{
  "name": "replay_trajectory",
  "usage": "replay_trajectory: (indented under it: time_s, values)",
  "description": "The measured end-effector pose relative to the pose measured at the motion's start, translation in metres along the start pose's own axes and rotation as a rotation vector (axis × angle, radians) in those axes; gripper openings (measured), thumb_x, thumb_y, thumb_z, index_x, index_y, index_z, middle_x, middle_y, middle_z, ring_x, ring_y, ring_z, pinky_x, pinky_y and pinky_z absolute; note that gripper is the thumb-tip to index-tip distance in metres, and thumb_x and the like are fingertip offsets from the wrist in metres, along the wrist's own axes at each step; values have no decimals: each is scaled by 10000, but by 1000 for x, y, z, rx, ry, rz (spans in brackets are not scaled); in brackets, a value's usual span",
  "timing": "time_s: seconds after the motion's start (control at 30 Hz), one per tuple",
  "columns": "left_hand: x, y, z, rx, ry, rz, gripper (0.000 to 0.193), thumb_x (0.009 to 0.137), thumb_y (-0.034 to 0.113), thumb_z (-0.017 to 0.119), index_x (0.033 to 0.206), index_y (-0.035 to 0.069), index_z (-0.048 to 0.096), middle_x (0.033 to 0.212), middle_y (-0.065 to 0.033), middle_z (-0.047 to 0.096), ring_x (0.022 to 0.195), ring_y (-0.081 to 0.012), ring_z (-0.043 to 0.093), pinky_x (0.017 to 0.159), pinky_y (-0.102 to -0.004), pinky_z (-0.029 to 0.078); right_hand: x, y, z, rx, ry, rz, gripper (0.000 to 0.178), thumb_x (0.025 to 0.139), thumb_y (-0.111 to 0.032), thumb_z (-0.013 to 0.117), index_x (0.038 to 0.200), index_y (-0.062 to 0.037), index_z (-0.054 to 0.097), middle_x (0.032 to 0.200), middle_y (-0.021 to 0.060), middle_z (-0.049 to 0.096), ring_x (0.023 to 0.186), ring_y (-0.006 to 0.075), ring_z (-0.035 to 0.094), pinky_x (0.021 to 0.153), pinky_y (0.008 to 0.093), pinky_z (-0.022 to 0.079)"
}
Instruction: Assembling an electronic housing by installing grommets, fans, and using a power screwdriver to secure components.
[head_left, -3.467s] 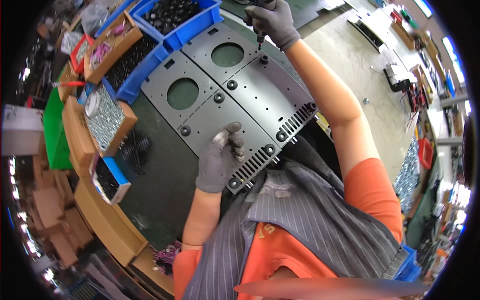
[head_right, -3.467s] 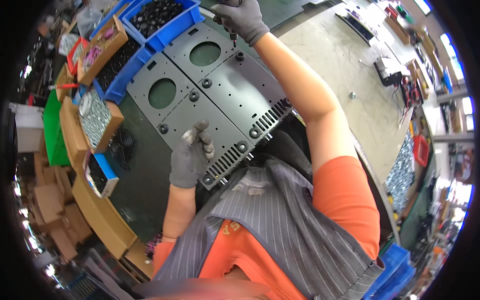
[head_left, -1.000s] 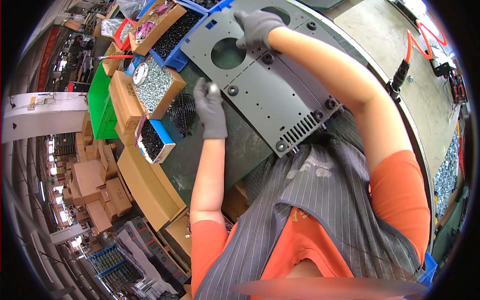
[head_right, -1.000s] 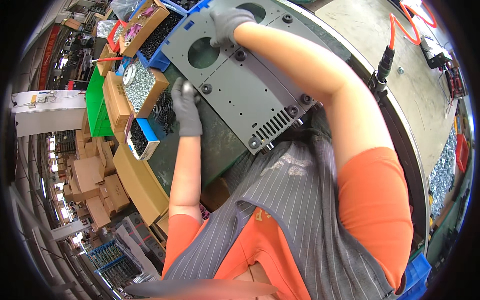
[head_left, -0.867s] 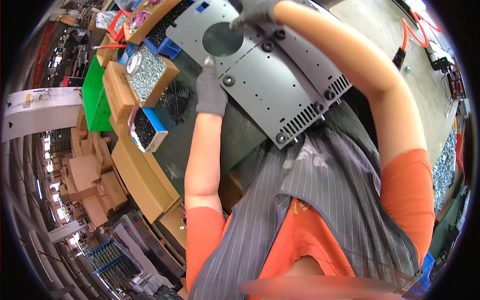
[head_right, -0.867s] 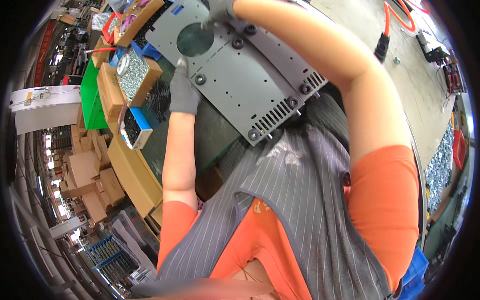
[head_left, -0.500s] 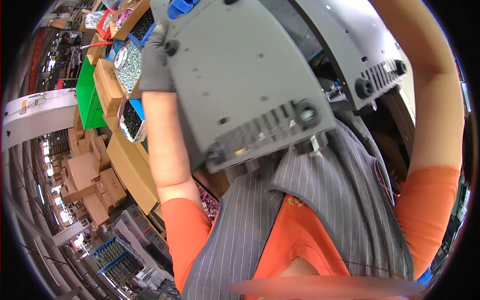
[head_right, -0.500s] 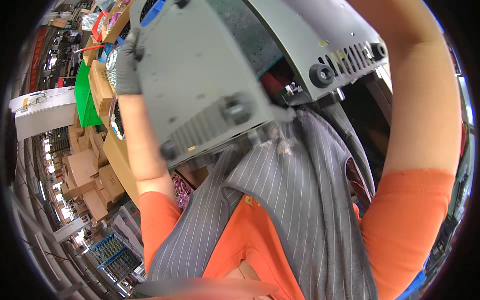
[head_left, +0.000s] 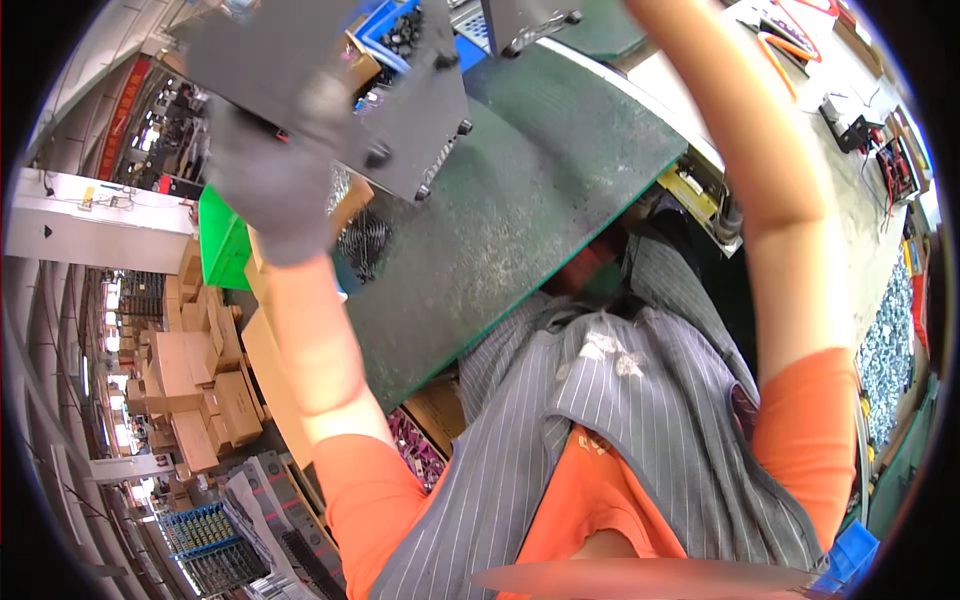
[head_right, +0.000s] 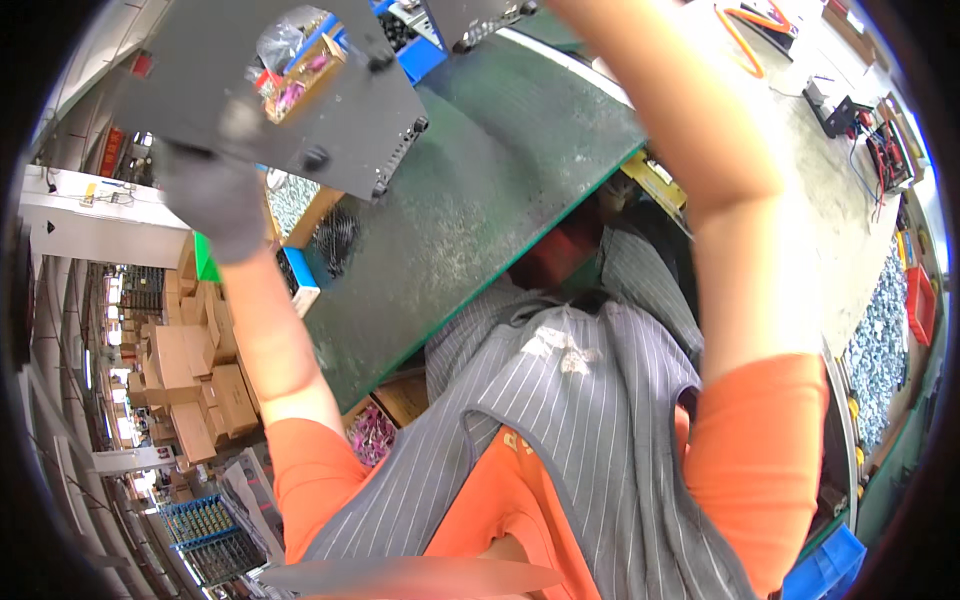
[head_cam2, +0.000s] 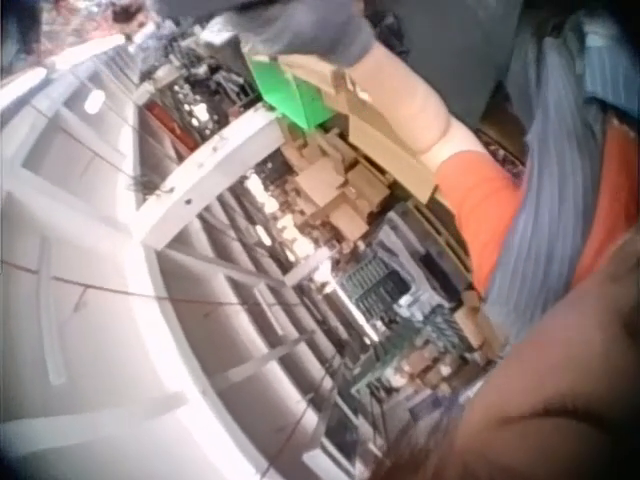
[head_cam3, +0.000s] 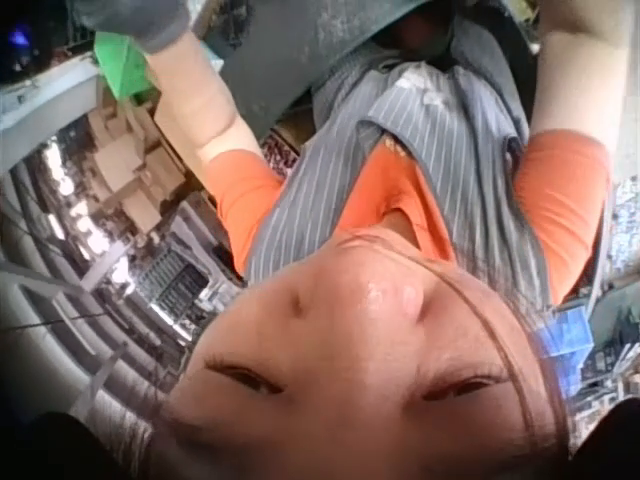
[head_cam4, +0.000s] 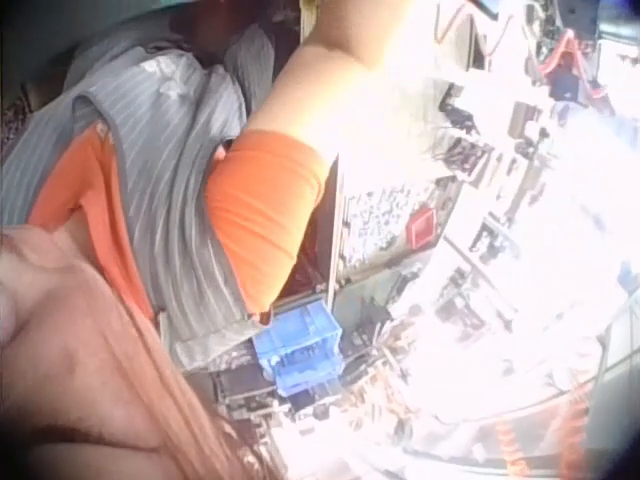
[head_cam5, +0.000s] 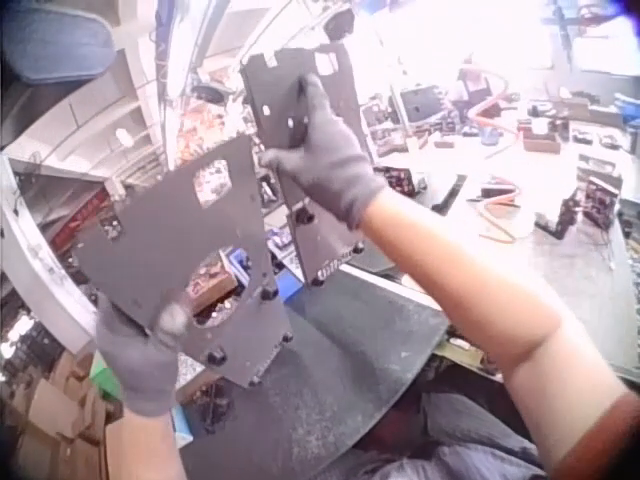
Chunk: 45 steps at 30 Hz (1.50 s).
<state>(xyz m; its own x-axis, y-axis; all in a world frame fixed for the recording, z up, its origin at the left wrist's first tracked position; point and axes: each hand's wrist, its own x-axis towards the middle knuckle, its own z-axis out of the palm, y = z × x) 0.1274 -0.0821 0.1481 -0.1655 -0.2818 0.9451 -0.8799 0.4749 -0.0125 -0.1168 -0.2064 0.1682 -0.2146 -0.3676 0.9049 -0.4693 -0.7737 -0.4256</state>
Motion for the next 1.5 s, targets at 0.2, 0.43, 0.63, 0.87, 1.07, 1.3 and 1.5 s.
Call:
replay_trajectory:
  time_s: [0.2,0.43,0.63,0.87,1.07,1.3,1.5]
  values:
    - [-94,51,-32,-397,-374,-75,180,637,123,677,814,108,648,778,-54,651,663,-235,621,606,-329,499,-146,47,-23,215,-176,257,864,717,-385,765,1363,-22,319,1060,193,621,949,290,638,813,385,513]
    - [-141,39,-37,-855,-195,-644,326,822,322,619,760,3,643,699,-91,610,629,-200,592,583,-287,482,-223,20,-85,13,-408,358,1063,705,-285,792,1450,12,95,1074,231,610,886,339,650,758,380,516]
    - [-198,12,-26,-813,-472,-1190,451,862,417,566,909,-29,608,965,-81,609,930,-198,568,780,-327,463,-248,34,-92,-38,-540,492,1032,733,-330,751,1458,-7,91,1007,196,638,907,369,628,763,390,500]
    - [-245,53,-22,-171,-636,-547,273,860,296,629,885,25,626,1008,-164,631,951,-322,590,854,-408,452,-252,53,-113,106,-663,562,284,783,-220,701,942,-2,614,984,121,598,939,247,580,815,334,453]
    - [-263,51,-13,-171,-756,-583,201,825,243,664,896,65,603,953,-127,620,951,-350,560,884,-437,438,-250,52,-83,567,-799,876,115,822,-99,675,829,12,646,715,0,550,667,65,525,604,221,421]
    - [-249,49,18,-178,-478,-458,180,810,169,659,933,54,595,916,-142,623,853,-324,593,740,-404,466,-247,62,-62,575,-742,891,88,842,-83,648,853,4,637,770,-12,602,732,59,537,682,222,436]
    - [-246,54,5,-205,-643,-637,210,745,101,662,931,75,567,967,-151,572,903,-350,570,787,-423,471,-235,44,-122,257,-641,568,249,790,-55,645,1023,27,625,973,95,641,890,157,593,811,267,462]
